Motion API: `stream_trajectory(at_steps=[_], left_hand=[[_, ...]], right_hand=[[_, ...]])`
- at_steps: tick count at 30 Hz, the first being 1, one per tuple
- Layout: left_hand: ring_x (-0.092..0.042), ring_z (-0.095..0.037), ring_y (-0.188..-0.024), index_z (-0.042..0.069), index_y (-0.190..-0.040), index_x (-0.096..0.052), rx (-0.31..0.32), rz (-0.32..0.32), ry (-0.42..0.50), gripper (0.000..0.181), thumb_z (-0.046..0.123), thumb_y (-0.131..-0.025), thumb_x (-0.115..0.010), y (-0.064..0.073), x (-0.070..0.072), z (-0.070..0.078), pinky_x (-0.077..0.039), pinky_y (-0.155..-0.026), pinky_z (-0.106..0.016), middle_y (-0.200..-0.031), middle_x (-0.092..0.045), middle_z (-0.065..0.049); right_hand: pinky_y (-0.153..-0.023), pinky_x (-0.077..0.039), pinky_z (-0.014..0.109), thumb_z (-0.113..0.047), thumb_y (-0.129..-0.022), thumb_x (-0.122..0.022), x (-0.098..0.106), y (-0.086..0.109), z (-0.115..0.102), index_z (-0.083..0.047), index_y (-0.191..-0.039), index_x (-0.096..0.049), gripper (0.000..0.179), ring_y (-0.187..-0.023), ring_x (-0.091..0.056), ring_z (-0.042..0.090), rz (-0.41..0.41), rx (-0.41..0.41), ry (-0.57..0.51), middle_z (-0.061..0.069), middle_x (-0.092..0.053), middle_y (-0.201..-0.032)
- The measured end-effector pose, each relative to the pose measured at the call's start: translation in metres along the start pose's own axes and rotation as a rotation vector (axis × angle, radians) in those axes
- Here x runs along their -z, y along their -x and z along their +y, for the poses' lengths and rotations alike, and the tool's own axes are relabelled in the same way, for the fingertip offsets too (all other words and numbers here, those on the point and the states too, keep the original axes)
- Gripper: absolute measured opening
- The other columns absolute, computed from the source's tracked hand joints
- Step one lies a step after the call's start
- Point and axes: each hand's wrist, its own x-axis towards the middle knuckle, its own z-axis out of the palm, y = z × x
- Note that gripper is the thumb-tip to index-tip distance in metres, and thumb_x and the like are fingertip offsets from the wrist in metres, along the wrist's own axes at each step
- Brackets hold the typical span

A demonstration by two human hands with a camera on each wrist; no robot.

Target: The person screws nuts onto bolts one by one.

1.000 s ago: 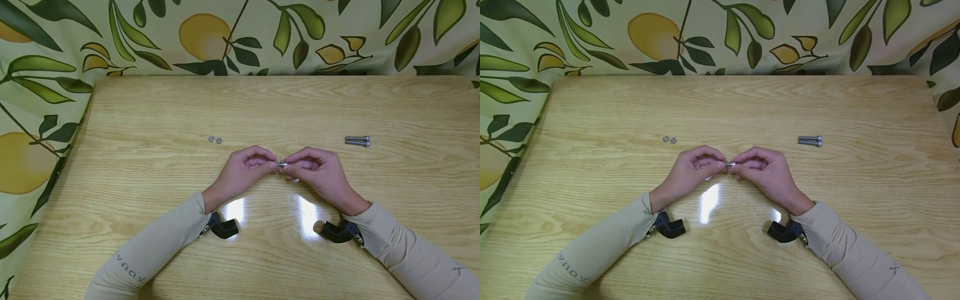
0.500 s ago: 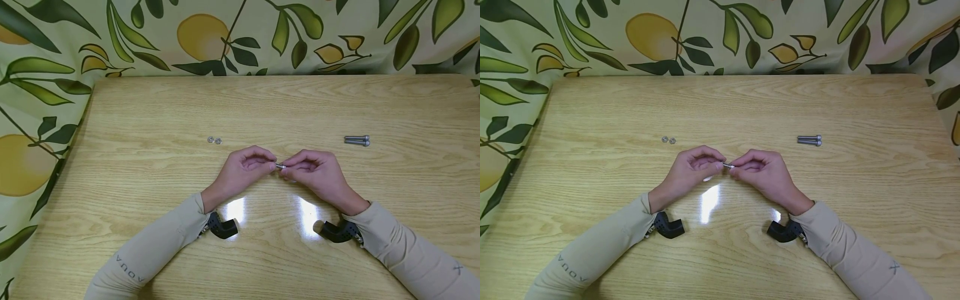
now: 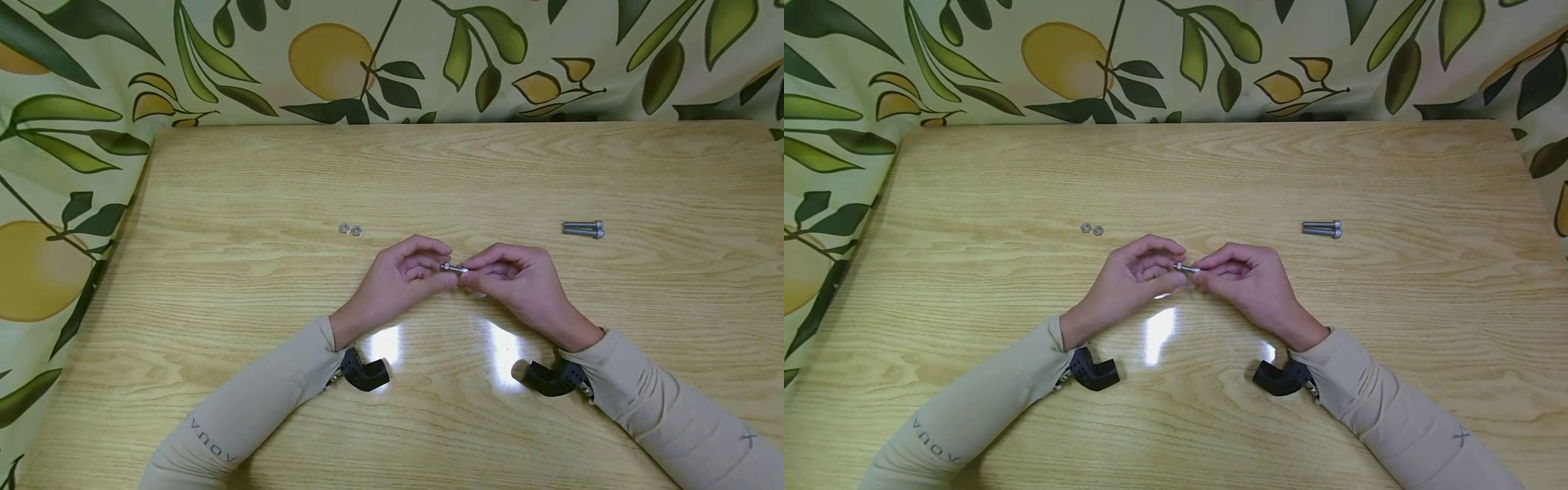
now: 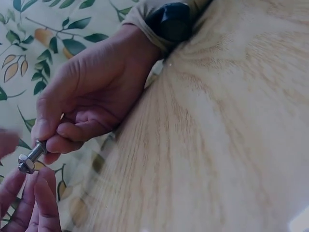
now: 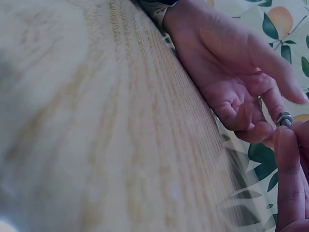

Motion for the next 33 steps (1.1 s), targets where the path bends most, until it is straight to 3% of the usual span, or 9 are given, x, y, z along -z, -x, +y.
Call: stream_trajectory(at_steps=[5,9,13,17,24,30,33], left_hand=[[-0.069,-0.017,-0.092,0.005,-0.11,-0.065,0.025,0.016,-0.029,0.02,0.017,-0.094,-0.065,-0.0002,-0.0002,-0.0006,-0.057,-0.081,-0.024,-0.102,-0.07,-0.015],[-0.067,-0.015,-0.09,0.004,-0.109,-0.065,0.008,0.004,0.001,0.023,0.011,-0.088,-0.072,0.0002,0.0001,-0.0022,-0.057,-0.079,-0.021,-0.104,-0.067,-0.011],[-0.067,-0.017,-0.093,0.004,-0.112,-0.063,0.001,0.003,-0.002,0.024,0.013,-0.09,-0.069,-0.0002,0.0004,-0.0026,-0.057,-0.082,-0.022,-0.105,-0.067,-0.009],[-0.069,-0.018,-0.095,0.004,-0.114,-0.062,0.002,0.009,-0.019,0.023,0.016,-0.094,-0.064,-0.0007,0.0005,-0.0019,-0.057,-0.083,-0.024,-0.105,-0.068,-0.012],[-0.065,-0.013,-0.094,0.002,-0.112,-0.062,-0.015,-0.002,0.032,0.027,0.006,-0.087,-0.071,-0.001,0.0003,-0.0017,-0.057,-0.085,-0.023,-0.113,-0.064,-0.015],[-0.068,-0.015,-0.095,0.007,-0.111,-0.064,0.021,0.021,-0.032,0.02,0.019,-0.095,-0.064,-0.0006,0.0002,-0.0016,-0.056,-0.082,-0.023,-0.105,-0.068,-0.008],[-0.067,-0.014,-0.093,0.008,-0.109,-0.065,0.022,0.018,-0.028,0.019,0.016,-0.092,-0.067,-0.0002,0.0,-0.0014,-0.056,-0.082,-0.023,-0.105,-0.068,-0.008]], right_hand=[[-0.071,-0.061,0.025,0.003,-0.084,-0.071,0.0001,0.0004,-0.0002,0.009,-0.096,-0.069,0.013,-0.082,-0.076,0.013,-0.015,0.004,-0.023,0.002,-0.077,-0.089],[-0.072,-0.061,0.026,0.003,-0.084,-0.072,-0.0007,0.0006,-0.0007,0.01,-0.097,-0.069,0.015,-0.082,-0.075,0.013,-0.003,-0.006,-0.014,0.0,-0.077,-0.089],[-0.072,-0.061,0.026,0.003,-0.084,-0.072,-0.0004,0.0005,-0.0001,0.01,-0.097,-0.069,0.015,-0.081,-0.076,0.013,0.0,0.0,-0.015,0.0,-0.077,-0.089],[-0.071,-0.061,0.025,0.003,-0.083,-0.072,0.0,0.0002,0.0002,0.009,-0.096,-0.069,0.014,-0.081,-0.076,0.014,-0.004,0.012,-0.022,0.003,-0.077,-0.089],[-0.07,-0.061,0.027,0.004,-0.083,-0.072,-0.0011,-0.0002,-0.0013,0.011,-0.096,-0.07,0.015,-0.08,-0.076,0.014,0.02,0.021,0.003,0.001,-0.077,-0.089],[-0.072,-0.061,0.026,0.006,-0.083,-0.071,0.0002,0.0001,-0.0011,0.01,-0.096,-0.069,0.014,-0.081,-0.076,0.014,0.002,0.04,-0.029,0.004,-0.077,-0.09],[-0.071,-0.061,0.025,0.006,-0.083,-0.071,0.001,0.0002,0.0,0.009,-0.096,-0.07,0.013,-0.081,-0.076,0.014,-0.004,0.044,-0.037,0.002,-0.077,-0.09]])
